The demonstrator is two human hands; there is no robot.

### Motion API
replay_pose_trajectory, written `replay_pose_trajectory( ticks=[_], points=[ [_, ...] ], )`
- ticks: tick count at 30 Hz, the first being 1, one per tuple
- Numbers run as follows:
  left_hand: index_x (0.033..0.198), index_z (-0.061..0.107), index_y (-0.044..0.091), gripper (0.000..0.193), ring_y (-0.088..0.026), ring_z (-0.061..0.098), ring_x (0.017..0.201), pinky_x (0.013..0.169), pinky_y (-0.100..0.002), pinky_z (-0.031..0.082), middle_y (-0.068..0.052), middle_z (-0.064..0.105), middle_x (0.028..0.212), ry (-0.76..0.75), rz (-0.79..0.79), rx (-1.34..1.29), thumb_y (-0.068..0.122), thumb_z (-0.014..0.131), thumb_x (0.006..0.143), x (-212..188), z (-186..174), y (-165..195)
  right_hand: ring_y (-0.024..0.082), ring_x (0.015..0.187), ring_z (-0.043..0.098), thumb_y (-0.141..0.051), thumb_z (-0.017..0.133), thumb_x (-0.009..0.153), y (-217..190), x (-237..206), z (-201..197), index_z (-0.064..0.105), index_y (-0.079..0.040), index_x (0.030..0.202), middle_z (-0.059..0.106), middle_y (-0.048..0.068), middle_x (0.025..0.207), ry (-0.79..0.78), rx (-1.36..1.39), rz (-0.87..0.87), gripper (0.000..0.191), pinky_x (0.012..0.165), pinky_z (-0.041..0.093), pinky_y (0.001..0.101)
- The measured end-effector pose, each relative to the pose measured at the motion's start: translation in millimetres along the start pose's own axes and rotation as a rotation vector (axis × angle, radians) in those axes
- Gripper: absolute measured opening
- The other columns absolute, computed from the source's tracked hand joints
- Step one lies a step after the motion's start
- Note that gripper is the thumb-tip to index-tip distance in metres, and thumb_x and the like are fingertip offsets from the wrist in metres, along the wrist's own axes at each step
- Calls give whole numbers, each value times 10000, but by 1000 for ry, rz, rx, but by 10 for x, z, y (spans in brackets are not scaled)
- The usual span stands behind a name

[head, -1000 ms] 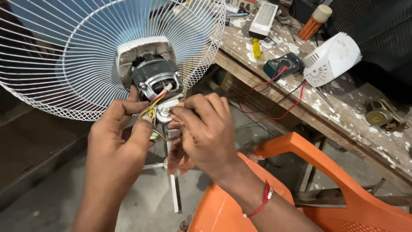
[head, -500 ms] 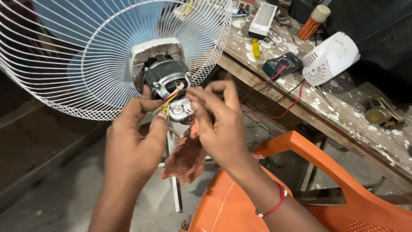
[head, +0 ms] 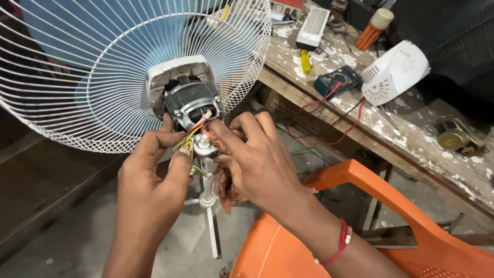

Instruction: The person cleans a pedestal fan. They hold the white plastic fan housing and brush its inside and grille with a brush, then wipe the housing with an orange cloth, and finally wipe the fan motor and rear area with the cloth.

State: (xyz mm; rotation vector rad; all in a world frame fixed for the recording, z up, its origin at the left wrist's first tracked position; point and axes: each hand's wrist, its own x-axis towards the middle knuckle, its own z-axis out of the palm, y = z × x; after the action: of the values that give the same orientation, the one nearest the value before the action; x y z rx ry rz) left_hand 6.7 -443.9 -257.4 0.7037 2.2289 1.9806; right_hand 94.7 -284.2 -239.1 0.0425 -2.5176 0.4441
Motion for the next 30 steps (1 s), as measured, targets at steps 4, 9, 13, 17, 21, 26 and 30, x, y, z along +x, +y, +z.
replay_pose_trajectory(
  ticks=[4,9,13,17,21,26,30],
  points=[
    [1064,675,-19,156,-28,594,679,525,-198,471,-133,699,1360,-1,0,-1,1,625,918,34,-10,-50,295,990,526,-92,740,863,-14,50,72,659,-52,1265,585,91,1060,85,-203,-166,412,825,448,437],
    [1049,660,-26,148,-36,623,700,515,-221,489,-139,763,1050,10,-86,-39,3,630,907,56,10,-55,251,928,548,-80,739,826,33,56,125,692,15,1192,589,55,1011,77,-180,-247,381,796,435,407],
    [1051,658,-29,158,-45,659,728,548,-222,526,-103,767,1102,7,-69,-71,9,625,902,61,9,-91,249,841,552,-98,782,836,94,18,197,706,-25,1098,585,40,936,125,-159,-269,282,755,431,410],
    [1075,656,-27,181,-50,680,771,609,-216,549,-87,770,1121,-7,-62,-102,8,618,902,73,-23,-126,245,827,566,-38,761,778,180,-38,234,708,-7,1142,621,53,1004,156,-144,-333,369,718,440,399],
    [1073,671,-42,189,-166,718,972,726,-251,573,-223,731,1202,-1,42,6,11,640,894,68,-49,-124,234,790,558,-46,775,779,218,-134,219,724,-10,1187,612,46,992,166,-128,-345,414,687,449,391],
    [1052,670,-44,208,-251,771,1119,741,-273,580,-299,613,1434,-21,32,62,61,662,872,101,-93,-75,207,812,596,1,762,748,103,-321,252,724,-41,1151,594,61,993,257,-33,-174,407,707,491,362],
    [1093,670,-45,231,-224,741,1087,668,-267,612,-316,596,1409,-47,105,23,52,640,886,111,-118,4,143,823,607,15,797,795,39,-334,330,755,-65,1099,563,64,993,356,146,260,317,695,518,274]
  ],
)
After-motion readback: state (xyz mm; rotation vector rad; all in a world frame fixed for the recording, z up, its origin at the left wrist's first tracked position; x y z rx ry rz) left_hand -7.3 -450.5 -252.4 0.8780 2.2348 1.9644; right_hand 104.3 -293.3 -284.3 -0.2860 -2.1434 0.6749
